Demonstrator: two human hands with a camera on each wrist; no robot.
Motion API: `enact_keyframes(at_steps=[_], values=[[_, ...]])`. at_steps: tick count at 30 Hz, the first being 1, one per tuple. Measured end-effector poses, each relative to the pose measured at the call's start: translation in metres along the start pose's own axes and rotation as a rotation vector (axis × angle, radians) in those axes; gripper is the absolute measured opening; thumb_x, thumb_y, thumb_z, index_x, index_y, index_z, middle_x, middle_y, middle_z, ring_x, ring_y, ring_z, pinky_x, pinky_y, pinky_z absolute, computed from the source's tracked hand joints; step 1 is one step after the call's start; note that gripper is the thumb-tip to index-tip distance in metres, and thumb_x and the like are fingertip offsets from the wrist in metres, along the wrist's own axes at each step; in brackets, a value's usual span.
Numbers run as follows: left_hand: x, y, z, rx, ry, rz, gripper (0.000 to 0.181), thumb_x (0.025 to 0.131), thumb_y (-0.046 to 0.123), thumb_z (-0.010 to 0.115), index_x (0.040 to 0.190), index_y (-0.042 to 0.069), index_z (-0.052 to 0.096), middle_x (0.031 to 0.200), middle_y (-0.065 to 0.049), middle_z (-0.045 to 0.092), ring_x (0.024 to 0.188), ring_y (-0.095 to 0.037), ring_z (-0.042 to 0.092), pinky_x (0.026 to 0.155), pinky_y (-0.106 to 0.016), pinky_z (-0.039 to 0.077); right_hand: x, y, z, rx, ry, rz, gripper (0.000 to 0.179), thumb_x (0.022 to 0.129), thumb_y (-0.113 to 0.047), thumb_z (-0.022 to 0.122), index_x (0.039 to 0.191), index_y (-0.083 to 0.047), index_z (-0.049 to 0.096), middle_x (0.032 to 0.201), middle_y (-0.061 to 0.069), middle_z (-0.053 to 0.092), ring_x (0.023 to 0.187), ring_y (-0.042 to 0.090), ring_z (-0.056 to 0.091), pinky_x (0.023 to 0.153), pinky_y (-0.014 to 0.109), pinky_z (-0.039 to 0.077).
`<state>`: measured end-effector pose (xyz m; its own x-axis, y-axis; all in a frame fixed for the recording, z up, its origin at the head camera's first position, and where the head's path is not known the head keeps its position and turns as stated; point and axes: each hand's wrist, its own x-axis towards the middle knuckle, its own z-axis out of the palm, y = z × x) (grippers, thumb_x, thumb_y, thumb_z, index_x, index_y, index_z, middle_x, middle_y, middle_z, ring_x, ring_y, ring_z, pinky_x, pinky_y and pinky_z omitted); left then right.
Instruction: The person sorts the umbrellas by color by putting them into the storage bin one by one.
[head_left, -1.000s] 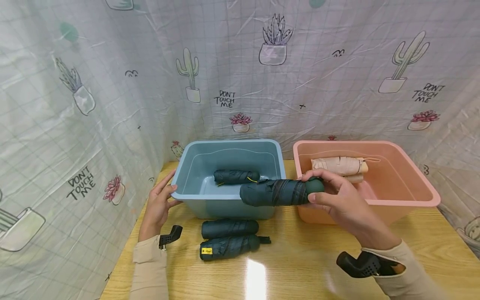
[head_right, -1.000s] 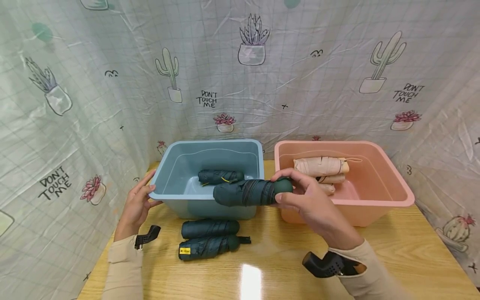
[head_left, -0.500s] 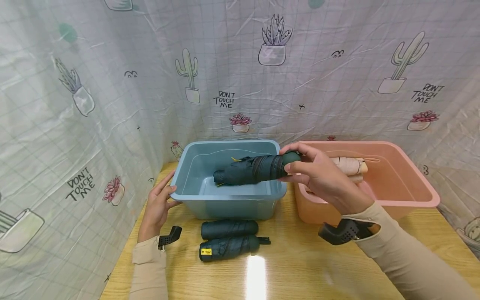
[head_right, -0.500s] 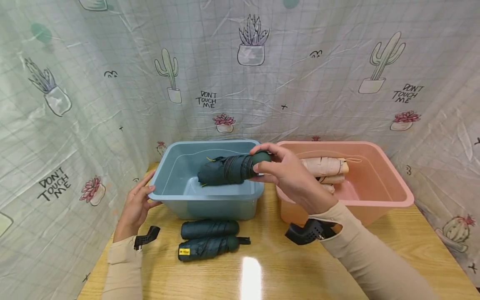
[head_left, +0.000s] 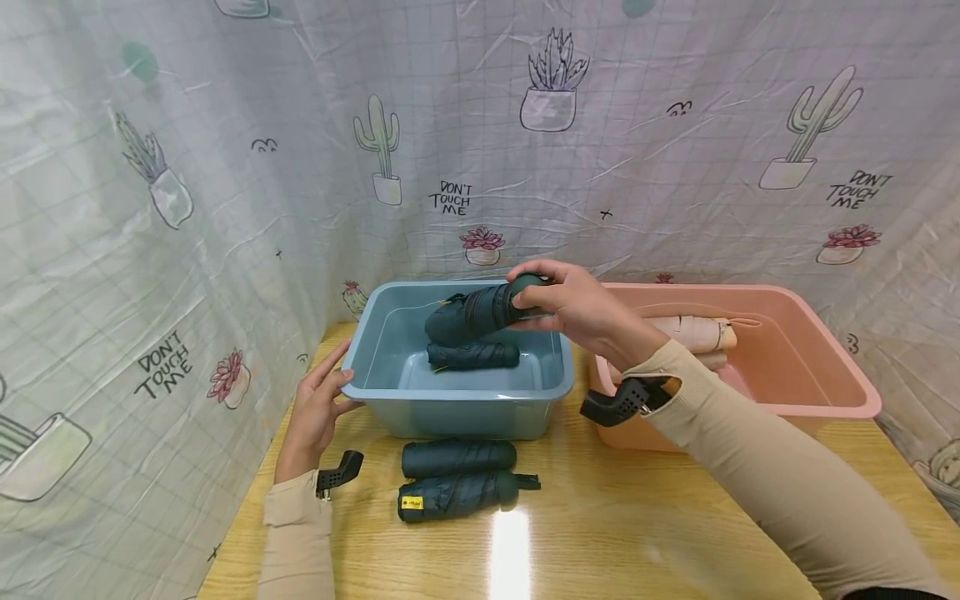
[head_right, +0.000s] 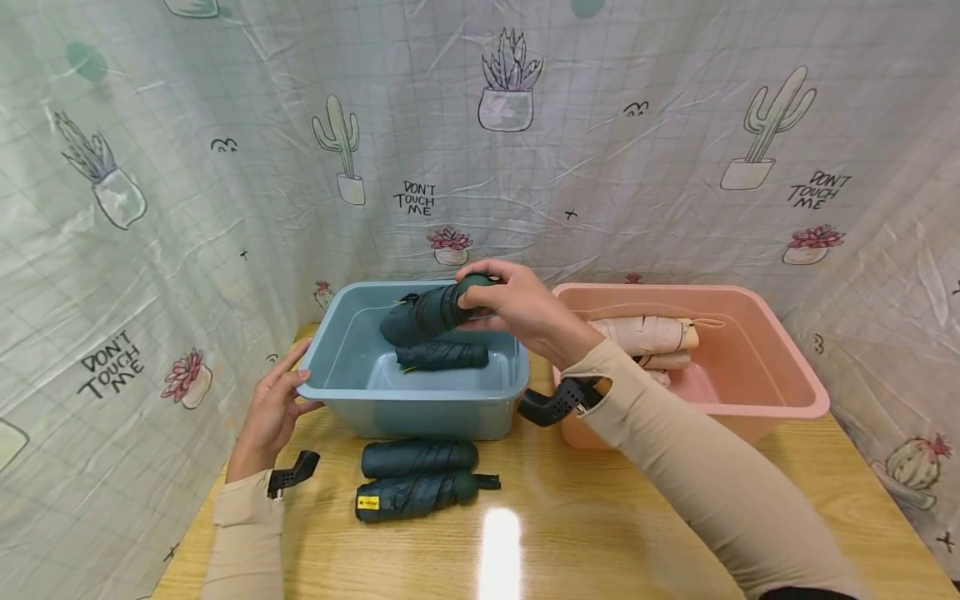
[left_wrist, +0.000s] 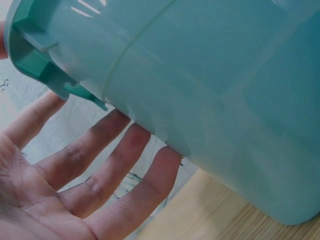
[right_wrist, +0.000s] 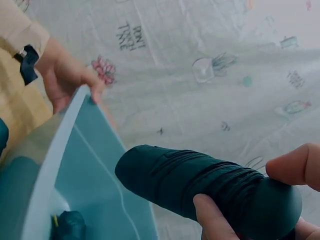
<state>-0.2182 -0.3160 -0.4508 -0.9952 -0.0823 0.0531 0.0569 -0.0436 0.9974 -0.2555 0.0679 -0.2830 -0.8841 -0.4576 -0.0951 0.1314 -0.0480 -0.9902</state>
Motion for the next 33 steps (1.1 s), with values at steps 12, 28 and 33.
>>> enact_keyframes(at_steps=[12, 28, 33], values=[[0.000, -0.001, -0.002, -0.002, -0.007, -0.003, 0.056, 0.104, 0.018, 0.056, 0.158, 0.019, 0.041, 0.162, -0.012, 0.036, 0.112, -0.013, 0.068, 0.078, -0.032, 0.062, 0.071, 0.021, 0.016, -0.116, -0.012, 0.161, 0.035, 0.093, 0.003, 0.063, 0.127, -0.004, 0.060, 0.143, 0.022, 0.045, 0.115, 0.036, 0.064, 0.104, 0.054, 0.052], [0.002, 0.000, 0.000, 0.005, -0.019, 0.004, 0.057, 0.105, 0.018, 0.056, 0.159, 0.017, 0.039, 0.162, -0.011, 0.036, 0.109, -0.010, 0.068, 0.078, -0.031, 0.062, 0.123, 0.060, 0.030, -0.339, -0.120, 0.276, 0.025, 0.095, -0.002, 0.067, 0.120, -0.005, 0.067, 0.132, 0.016, 0.055, 0.112, 0.029, 0.061, 0.101, 0.050, 0.055], [0.002, 0.001, 0.000, 0.009, -0.010, -0.001, 0.057, 0.105, 0.018, 0.055, 0.159, 0.017, 0.040, 0.162, -0.011, 0.036, 0.109, -0.010, 0.068, 0.078, -0.032, 0.062, 0.129, 0.069, 0.028, -0.360, -0.127, 0.310, 0.027, 0.096, -0.001, 0.065, 0.123, -0.004, 0.065, 0.131, 0.016, 0.056, 0.110, 0.028, 0.062, 0.099, 0.047, 0.056]])
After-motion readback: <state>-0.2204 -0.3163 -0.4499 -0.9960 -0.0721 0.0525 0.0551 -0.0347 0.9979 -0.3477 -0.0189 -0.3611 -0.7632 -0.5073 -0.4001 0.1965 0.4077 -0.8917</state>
